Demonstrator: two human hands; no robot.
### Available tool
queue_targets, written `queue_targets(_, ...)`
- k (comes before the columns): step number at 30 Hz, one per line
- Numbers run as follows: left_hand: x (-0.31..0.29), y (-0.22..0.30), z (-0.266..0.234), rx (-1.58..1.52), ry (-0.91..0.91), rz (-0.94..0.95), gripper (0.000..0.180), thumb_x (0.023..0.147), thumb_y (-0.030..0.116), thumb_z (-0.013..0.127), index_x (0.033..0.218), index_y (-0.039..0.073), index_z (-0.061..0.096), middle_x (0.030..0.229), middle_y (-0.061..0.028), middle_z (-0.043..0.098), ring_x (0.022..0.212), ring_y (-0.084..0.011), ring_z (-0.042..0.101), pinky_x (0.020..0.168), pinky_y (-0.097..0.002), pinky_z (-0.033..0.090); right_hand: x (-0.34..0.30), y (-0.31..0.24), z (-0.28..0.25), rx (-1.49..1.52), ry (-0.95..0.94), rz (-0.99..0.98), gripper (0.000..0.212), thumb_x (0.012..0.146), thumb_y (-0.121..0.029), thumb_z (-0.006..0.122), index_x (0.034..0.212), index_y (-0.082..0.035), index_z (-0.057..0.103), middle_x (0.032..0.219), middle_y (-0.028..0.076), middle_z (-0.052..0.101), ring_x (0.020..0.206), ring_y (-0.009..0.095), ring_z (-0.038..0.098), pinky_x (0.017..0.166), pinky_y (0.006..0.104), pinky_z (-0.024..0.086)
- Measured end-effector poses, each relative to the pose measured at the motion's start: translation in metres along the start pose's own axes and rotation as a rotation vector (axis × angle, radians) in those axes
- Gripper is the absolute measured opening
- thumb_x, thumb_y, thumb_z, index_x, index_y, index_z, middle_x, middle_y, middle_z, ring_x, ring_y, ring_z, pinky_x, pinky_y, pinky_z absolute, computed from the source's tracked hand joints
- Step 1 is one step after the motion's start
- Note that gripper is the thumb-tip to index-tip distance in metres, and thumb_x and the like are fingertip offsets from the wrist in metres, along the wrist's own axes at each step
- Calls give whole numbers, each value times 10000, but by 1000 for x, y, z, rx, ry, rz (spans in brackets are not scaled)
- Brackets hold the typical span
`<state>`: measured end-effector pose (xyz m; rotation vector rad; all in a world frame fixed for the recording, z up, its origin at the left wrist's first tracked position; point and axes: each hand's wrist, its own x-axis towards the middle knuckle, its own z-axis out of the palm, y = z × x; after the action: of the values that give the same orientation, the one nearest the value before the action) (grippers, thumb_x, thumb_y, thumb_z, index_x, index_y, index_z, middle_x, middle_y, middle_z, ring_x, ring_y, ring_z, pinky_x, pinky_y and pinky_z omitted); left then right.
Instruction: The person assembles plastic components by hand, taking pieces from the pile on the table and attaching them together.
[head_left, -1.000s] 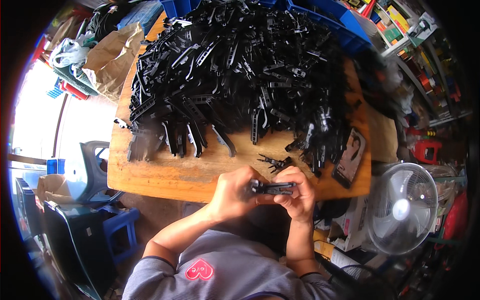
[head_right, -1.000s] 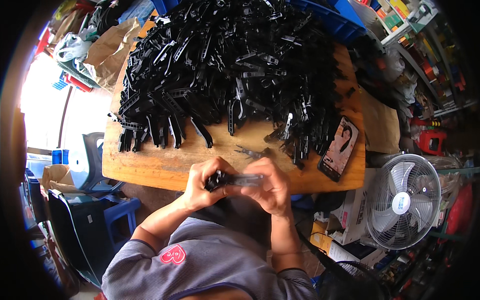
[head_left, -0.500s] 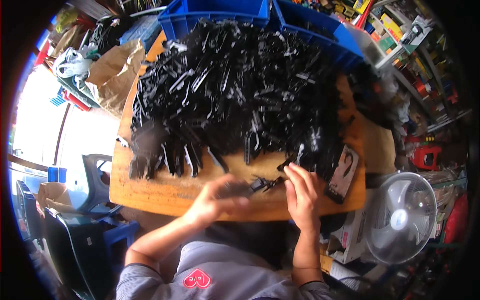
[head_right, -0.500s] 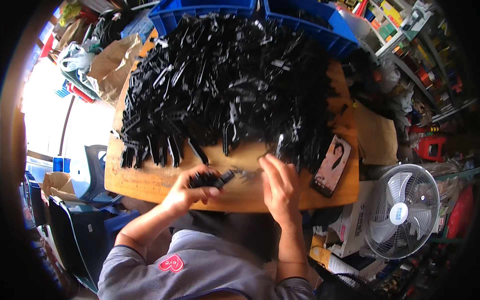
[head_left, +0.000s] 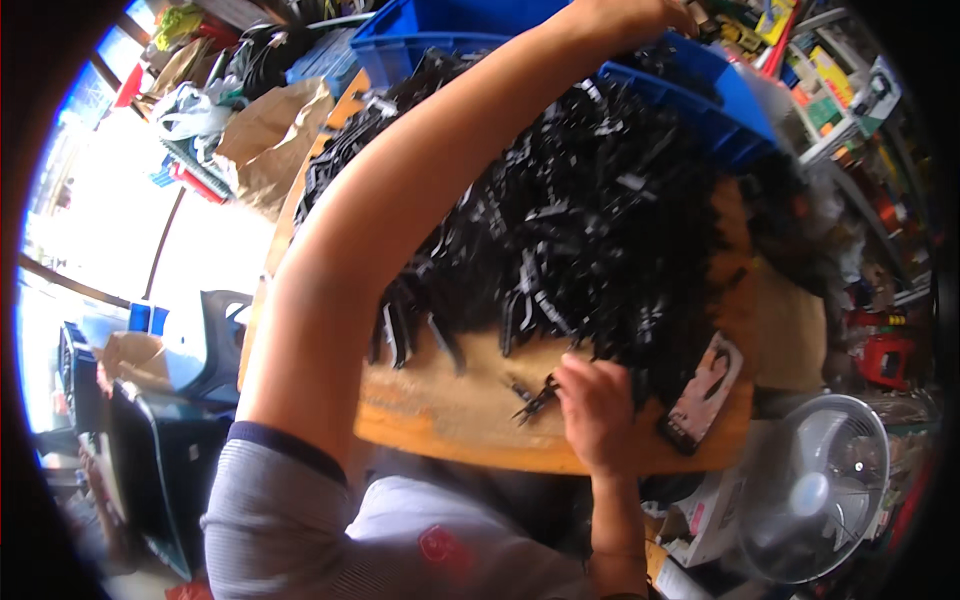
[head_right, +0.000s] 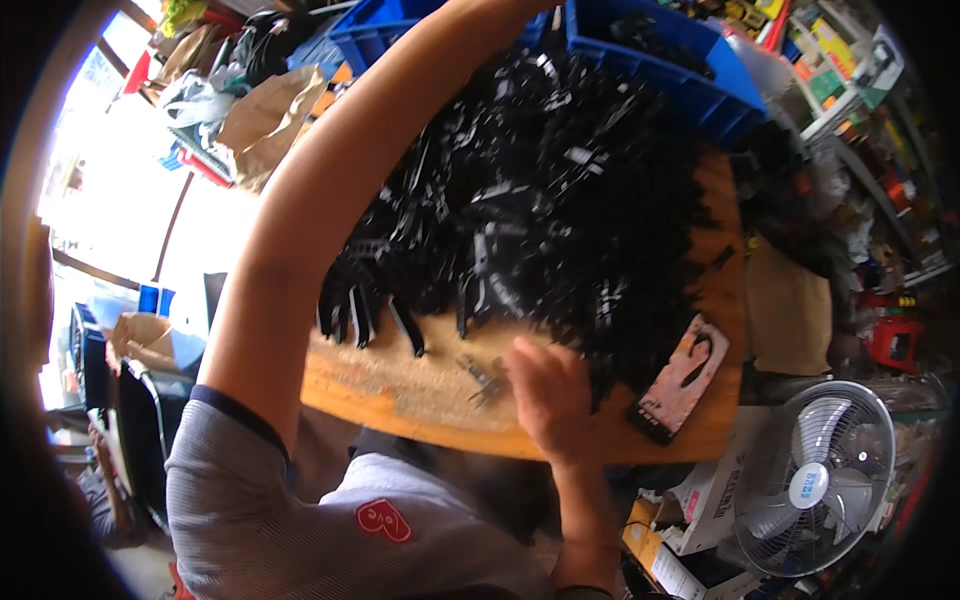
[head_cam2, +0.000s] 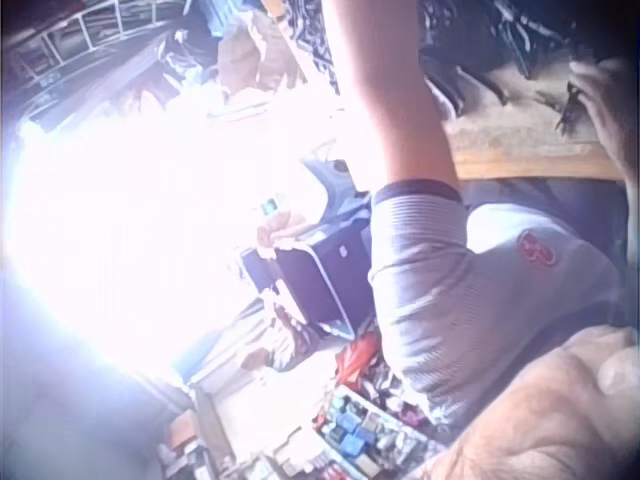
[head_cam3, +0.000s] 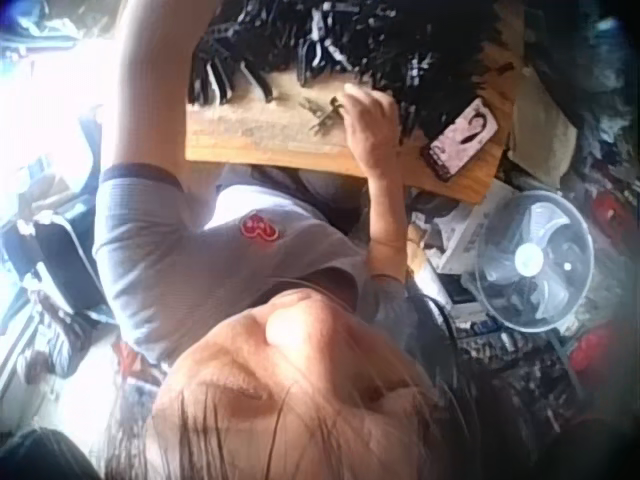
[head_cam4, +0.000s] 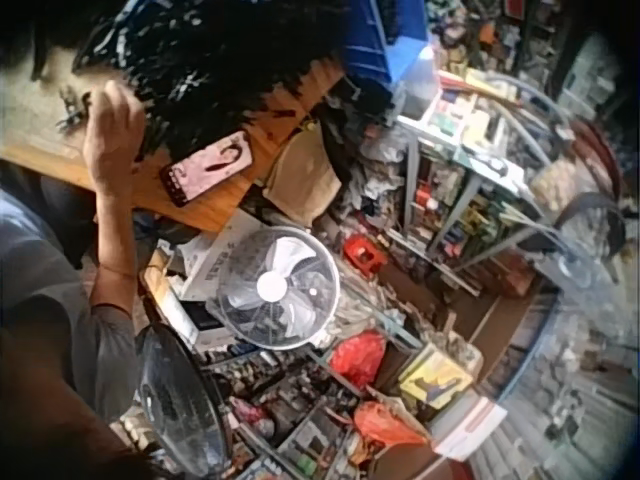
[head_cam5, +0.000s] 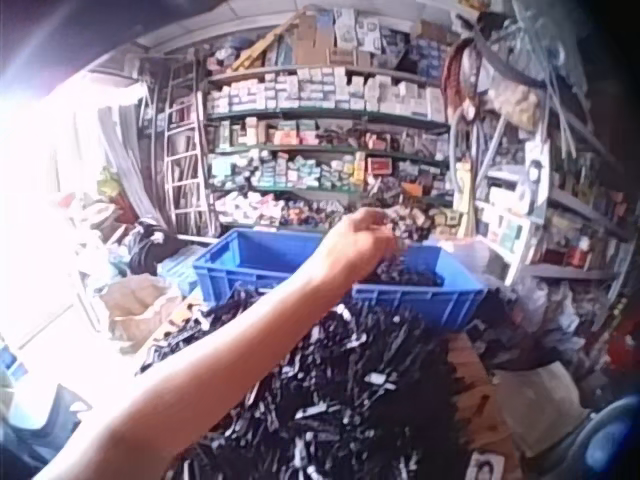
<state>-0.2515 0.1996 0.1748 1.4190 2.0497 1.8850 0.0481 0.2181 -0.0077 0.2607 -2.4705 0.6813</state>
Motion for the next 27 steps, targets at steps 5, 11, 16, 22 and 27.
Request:
queue_targets(5,-219,26,-34,778,-205,263,279,555,-18,562,822,53,598,657,-82,496,585,-270,504,522,-341,433,3,-5,-2,153,20,25,351,727,6,657,1065,-26,568,929,100,600,798,287,549,749,378,438)
queue_targets(11,-345,21,-6,868,-293,-110,236,698,168,677,879,68,563,756,-88,493,695,-261,548,579,-362,441,4,-28,9,288,78,69,251,775,-46,672,980,-17,532,833,110,595,711,264,561,623,331,455)
queue_targets(16,-359,19,-10,887,-199,-236,218,702,112,668,845,64,511,777,-107,494,726,-290,550,599,-390,440,-16,-57,14,577,67,221,169,725,-21,729,831,-8,597,848,92,581,740,157,592,628,242,487)
queue_targets(22,-356,41,-16,519,-37,-502,200,762,14,578,951,21,515,788,-120,606,632,-189,613,593,-266,477,-35,-65,10,721,109,379,167,755,0,680,911,-13,623,887,103,613,786,200,609,676,281,506)
queue_targets(27,-371,44,10,-283,-218,-636,330,848,15,388,1151,-57,496,755,-105,616,662,-145,598,626,-264,484,-22,-70,1,607,14,199,217,770,3,665,979,-25,612,857,96,601,744,197,605,639,295,491)
